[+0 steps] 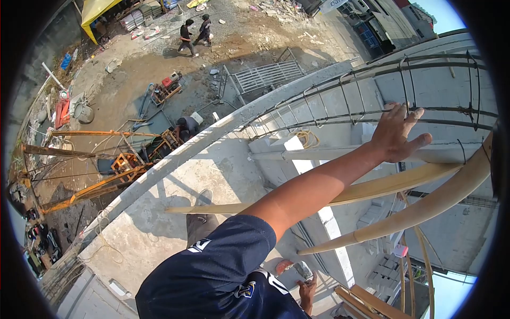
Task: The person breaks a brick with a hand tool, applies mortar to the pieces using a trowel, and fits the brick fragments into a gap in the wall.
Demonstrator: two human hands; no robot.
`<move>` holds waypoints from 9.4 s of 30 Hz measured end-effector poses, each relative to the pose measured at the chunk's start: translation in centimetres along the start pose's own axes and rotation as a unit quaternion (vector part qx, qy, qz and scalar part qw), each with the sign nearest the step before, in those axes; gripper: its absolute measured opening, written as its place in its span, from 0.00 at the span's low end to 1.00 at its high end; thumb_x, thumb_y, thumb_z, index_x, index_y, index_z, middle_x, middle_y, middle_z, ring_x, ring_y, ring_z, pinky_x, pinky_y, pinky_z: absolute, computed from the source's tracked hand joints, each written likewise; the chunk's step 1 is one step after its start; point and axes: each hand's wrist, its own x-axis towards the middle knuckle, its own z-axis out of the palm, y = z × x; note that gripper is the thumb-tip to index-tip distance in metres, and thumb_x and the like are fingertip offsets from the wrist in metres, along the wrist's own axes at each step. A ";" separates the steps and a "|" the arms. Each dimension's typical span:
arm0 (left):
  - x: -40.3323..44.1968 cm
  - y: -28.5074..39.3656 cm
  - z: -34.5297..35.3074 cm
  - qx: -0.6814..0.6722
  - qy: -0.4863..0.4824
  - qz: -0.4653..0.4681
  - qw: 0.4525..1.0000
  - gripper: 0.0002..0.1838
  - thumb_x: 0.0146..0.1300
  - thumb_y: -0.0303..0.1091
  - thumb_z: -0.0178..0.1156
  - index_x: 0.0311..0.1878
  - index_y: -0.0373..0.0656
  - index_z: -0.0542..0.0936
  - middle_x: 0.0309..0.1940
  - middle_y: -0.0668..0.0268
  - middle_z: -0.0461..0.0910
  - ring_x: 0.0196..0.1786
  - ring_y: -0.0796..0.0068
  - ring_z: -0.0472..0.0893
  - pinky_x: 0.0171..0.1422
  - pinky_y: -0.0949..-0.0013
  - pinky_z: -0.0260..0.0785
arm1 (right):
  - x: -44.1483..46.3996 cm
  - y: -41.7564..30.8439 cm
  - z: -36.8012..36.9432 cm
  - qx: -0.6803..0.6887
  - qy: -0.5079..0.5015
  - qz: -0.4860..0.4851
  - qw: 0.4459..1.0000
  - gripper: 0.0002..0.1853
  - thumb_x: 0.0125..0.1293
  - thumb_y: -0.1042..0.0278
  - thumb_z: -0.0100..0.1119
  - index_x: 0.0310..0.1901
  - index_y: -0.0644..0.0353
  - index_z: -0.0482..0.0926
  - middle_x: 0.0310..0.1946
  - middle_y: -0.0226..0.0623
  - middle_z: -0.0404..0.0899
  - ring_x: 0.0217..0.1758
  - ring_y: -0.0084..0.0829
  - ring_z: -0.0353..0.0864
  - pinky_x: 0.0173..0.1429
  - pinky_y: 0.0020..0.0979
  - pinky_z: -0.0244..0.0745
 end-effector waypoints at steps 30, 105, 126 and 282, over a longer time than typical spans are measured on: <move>2.1 -0.6 -2.3 -0.052 -0.034 -0.037 0.997 0.59 0.59 0.86 0.32 0.77 0.43 0.60 0.72 0.38 0.60 0.78 0.46 0.57 0.79 0.49 0.47 | -0.5 1.4 1.7 -0.017 0.017 -0.111 0.993 0.46 0.46 0.78 0.66 0.71 0.65 0.59 0.42 0.47 0.83 0.40 0.34 0.83 0.43 0.30 0.77; -61.7 -1.8 43.8 0.075 -0.743 -0.630 0.212 0.44 0.66 0.74 0.48 0.68 0.42 0.70 0.63 0.60 0.75 0.64 0.68 0.75 0.66 0.64 0.70 | -4.9 23.6 -10.9 -0.123 0.145 -0.226 0.956 0.14 0.66 0.68 0.49 0.53 0.53 0.75 0.42 0.36 0.80 0.57 0.35 0.78 0.72 0.44 0.60; -74.4 -28.6 52.5 -0.056 -0.447 -0.857 0.249 0.41 0.63 0.59 0.62 0.70 0.37 0.69 0.57 0.52 0.79 0.56 0.54 0.82 0.60 0.51 0.76 | 22.2 53.4 -3.1 0.554 0.371 0.249 0.703 0.24 0.66 0.65 0.64 0.61 0.64 0.73 0.48 0.48 0.83 0.50 0.43 0.83 0.56 0.38 0.76; -92.8 -29.4 61.5 -0.079 -0.276 -0.902 0.322 0.41 0.57 0.69 0.49 0.68 0.52 0.73 0.54 0.55 0.79 0.47 0.42 0.80 0.50 0.32 0.72 | 7.0 59.9 2.5 0.352 0.253 0.253 0.865 0.29 0.55 0.75 0.70 0.61 0.58 0.79 0.39 0.42 0.79 0.36 0.42 0.81 0.41 0.37 0.77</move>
